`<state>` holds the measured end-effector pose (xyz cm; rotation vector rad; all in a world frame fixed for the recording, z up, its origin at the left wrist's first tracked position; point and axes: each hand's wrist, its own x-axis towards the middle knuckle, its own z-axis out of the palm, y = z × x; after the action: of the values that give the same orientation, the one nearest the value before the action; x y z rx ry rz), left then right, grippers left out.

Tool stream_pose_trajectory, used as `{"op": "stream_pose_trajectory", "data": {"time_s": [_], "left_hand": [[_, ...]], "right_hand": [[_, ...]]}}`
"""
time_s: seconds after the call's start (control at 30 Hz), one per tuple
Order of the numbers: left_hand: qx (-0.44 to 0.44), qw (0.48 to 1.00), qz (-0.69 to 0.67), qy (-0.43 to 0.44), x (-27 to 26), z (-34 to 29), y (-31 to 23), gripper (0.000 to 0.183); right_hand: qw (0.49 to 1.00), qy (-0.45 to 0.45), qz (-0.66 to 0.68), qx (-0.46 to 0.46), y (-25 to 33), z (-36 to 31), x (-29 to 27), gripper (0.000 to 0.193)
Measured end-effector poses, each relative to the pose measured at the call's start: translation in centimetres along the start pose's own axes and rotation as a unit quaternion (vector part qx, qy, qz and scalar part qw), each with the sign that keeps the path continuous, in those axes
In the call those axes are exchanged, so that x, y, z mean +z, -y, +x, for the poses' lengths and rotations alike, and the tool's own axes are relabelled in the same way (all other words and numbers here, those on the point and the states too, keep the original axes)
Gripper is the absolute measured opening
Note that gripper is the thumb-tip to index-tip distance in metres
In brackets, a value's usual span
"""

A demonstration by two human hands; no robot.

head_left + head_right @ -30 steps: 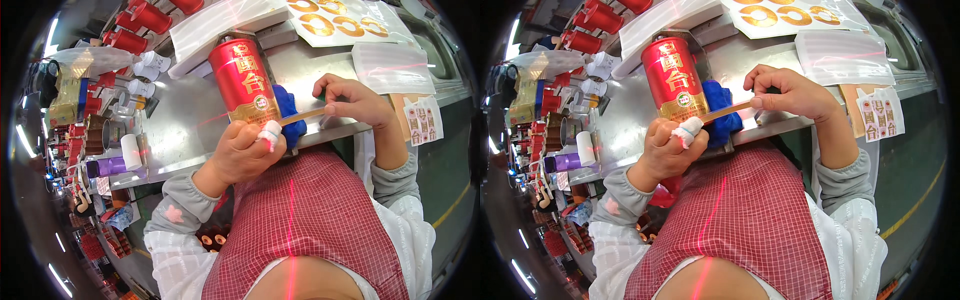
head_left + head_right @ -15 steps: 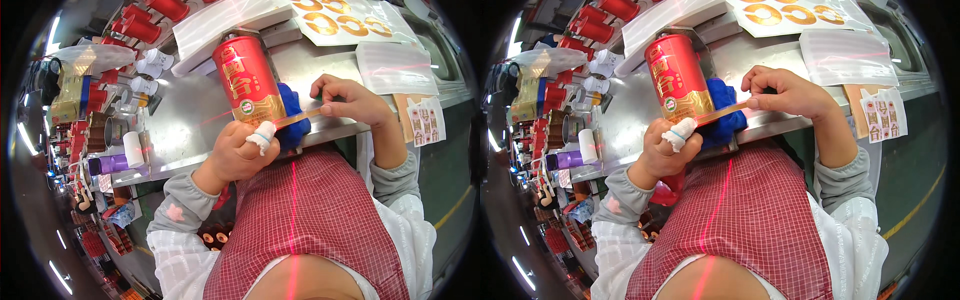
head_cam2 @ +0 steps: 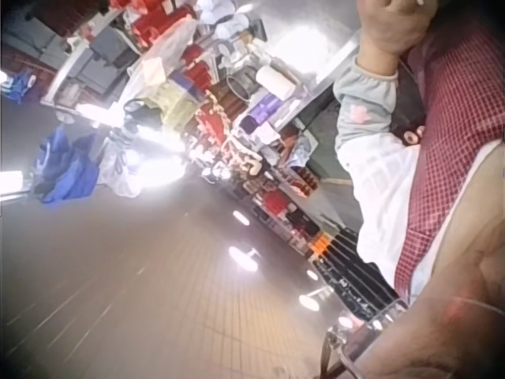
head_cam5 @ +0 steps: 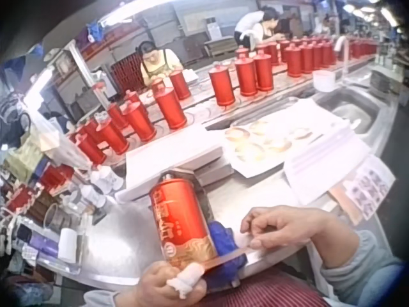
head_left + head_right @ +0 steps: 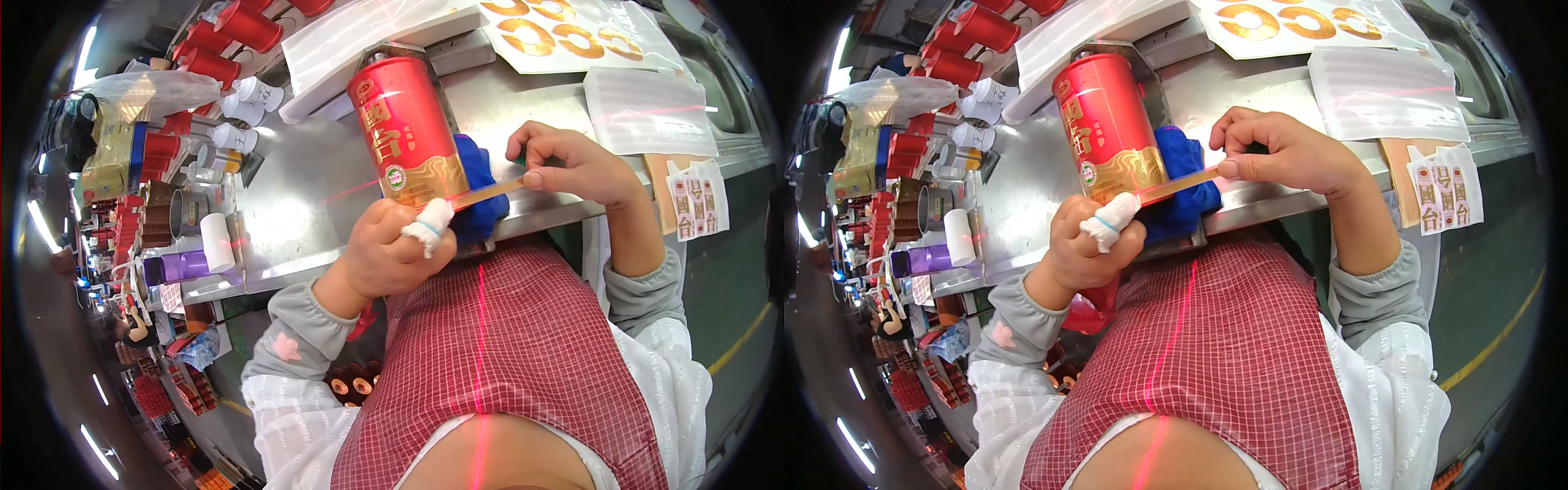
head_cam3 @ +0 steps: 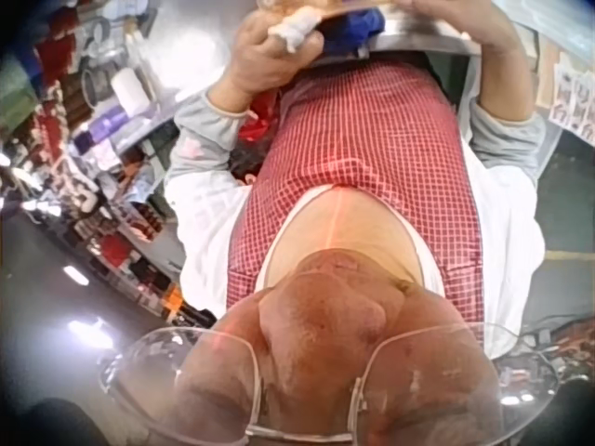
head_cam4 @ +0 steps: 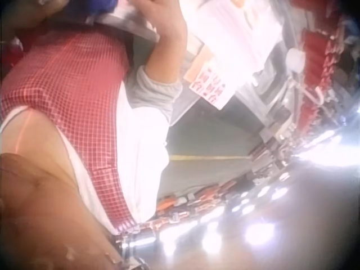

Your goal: The person applies a gold decorative label to a red cylindrical tin using a green squeegee tool to smooth the surface. They then apply a smaller square sticker to the tin and press it down firmly. The person works at a stainless steel counter with stacks of red tins and sticker sheets nearby.

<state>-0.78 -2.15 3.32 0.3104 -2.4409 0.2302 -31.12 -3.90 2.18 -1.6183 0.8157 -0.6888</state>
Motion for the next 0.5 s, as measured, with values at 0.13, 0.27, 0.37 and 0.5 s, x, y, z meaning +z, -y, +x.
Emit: {"op": "stream_pose_trajectory", "data": {"time_s": [0.13, 0.27, 0.37, 0.5], "left_hand": [[-0.109, 0.992, -0.063, 0.028, -0.4, -1.7, -0.9, 0.019], [-0.059, 0.998, -0.015, 0.003, -0.2, -0.9, -0.9, 0.021], [-0.014, 1.000, 0.003, 0.001, 0.4, -0.4, -0.5, 0.027], [-0.037, 0.999, -0.023, 0.003, -0.1, -0.5, -0.2, 0.025]], "right_hand": [[1.000, 0.016, 0.005, 0.019, 0.8, 0.2, 0.1, 0.027], [1.000, 0.016, -0.004, 0.007, 0.4, 0.4, 0.1, 0.028], [1.000, 0.009, 0.001, 0.006, 0.2, 0.6, 0.4, 0.029], [1.000, 0.005, 0.002, 0.006, 0.3, 0.3, 0.4, 0.030]]}}
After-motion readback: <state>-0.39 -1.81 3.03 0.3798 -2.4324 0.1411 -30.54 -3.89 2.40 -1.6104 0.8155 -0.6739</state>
